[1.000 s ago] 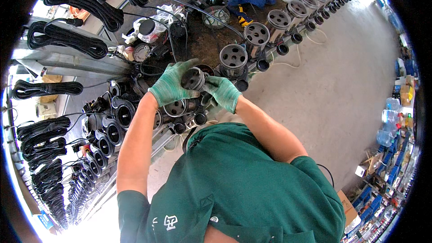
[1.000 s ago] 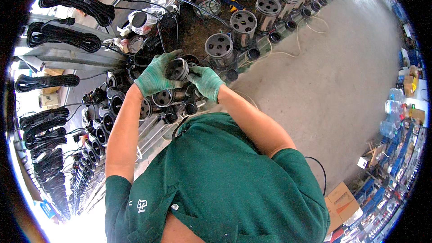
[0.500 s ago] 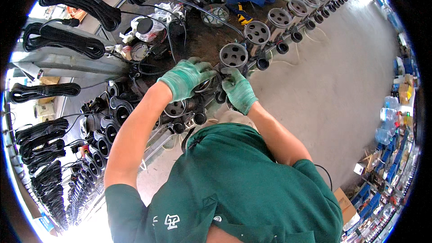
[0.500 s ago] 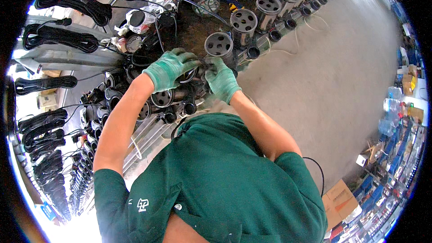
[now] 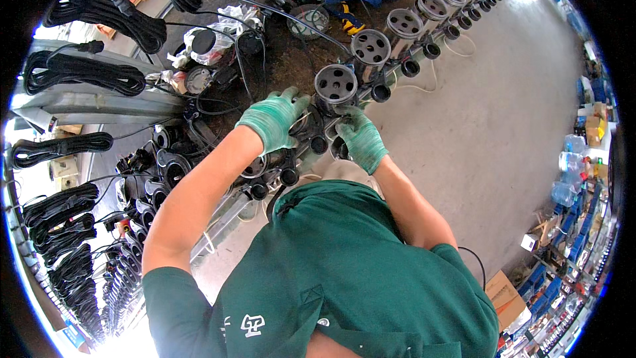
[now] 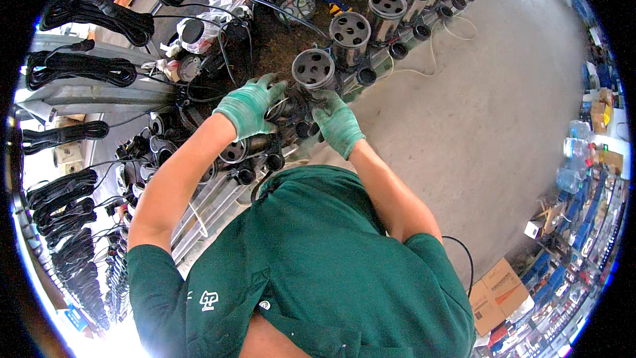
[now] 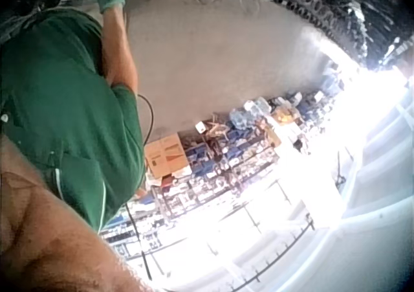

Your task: The person picks up metal pulleys from a blue bin and places them onto a long row of cylindrical components on a workbench. They then insert wires into the center of the pulleys and secure them with small clips. The person repeats this process for multiple units along the assembly line.

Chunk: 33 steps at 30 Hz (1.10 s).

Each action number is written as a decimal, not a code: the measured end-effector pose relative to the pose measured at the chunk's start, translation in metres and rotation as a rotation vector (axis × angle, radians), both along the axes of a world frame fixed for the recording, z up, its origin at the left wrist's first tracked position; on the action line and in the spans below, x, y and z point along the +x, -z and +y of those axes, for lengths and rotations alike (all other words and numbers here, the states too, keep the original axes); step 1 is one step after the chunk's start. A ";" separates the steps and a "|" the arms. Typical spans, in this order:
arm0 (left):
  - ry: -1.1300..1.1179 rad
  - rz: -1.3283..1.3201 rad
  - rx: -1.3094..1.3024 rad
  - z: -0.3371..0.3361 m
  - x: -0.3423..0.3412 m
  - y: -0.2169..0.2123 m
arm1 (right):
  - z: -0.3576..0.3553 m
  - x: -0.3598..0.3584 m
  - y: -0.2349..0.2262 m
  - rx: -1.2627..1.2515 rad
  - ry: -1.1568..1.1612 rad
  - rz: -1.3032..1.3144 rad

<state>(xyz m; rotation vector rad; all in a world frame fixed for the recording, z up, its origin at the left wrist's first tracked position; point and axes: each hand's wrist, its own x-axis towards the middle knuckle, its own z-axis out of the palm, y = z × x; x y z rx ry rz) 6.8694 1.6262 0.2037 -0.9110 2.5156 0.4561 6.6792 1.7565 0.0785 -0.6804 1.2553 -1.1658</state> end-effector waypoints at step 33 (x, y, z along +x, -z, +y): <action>-0.507 0.282 -0.063 0.000 -0.107 0.022 | -0.067 -0.097 0.004 -0.225 -0.184 0.505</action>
